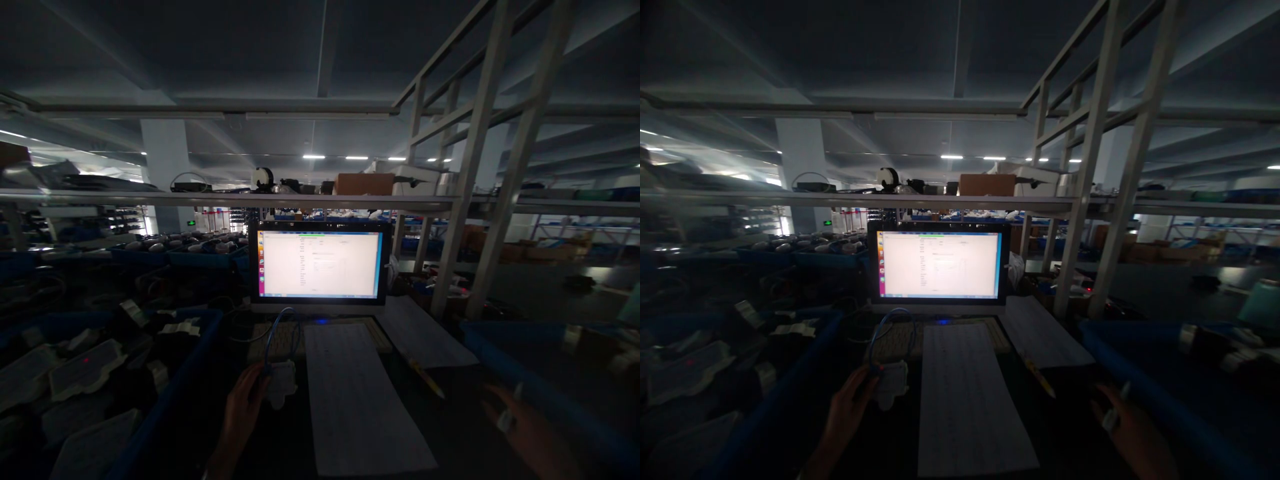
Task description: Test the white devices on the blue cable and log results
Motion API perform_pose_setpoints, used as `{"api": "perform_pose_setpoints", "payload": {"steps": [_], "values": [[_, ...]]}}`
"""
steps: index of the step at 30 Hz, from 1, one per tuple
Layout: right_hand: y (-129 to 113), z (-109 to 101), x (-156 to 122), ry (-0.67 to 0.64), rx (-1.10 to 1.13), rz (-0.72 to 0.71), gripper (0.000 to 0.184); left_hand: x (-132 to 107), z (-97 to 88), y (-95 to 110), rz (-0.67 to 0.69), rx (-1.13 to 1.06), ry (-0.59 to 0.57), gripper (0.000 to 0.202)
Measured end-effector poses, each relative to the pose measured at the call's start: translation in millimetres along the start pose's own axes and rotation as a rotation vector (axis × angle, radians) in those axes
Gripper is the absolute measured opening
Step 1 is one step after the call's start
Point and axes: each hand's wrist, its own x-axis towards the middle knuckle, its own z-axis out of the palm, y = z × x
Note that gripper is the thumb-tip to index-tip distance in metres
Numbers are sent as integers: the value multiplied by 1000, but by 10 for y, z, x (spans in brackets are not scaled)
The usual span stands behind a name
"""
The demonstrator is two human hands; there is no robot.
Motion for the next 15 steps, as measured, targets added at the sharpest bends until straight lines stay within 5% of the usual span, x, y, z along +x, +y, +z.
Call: {"api": "perform_pose_setpoints", "payload": {"steps": [15], "values": [[-18, -47, 6, -26, 0, -24, 39, -5, -3, -4, -37, -7, -17, 45]]}}
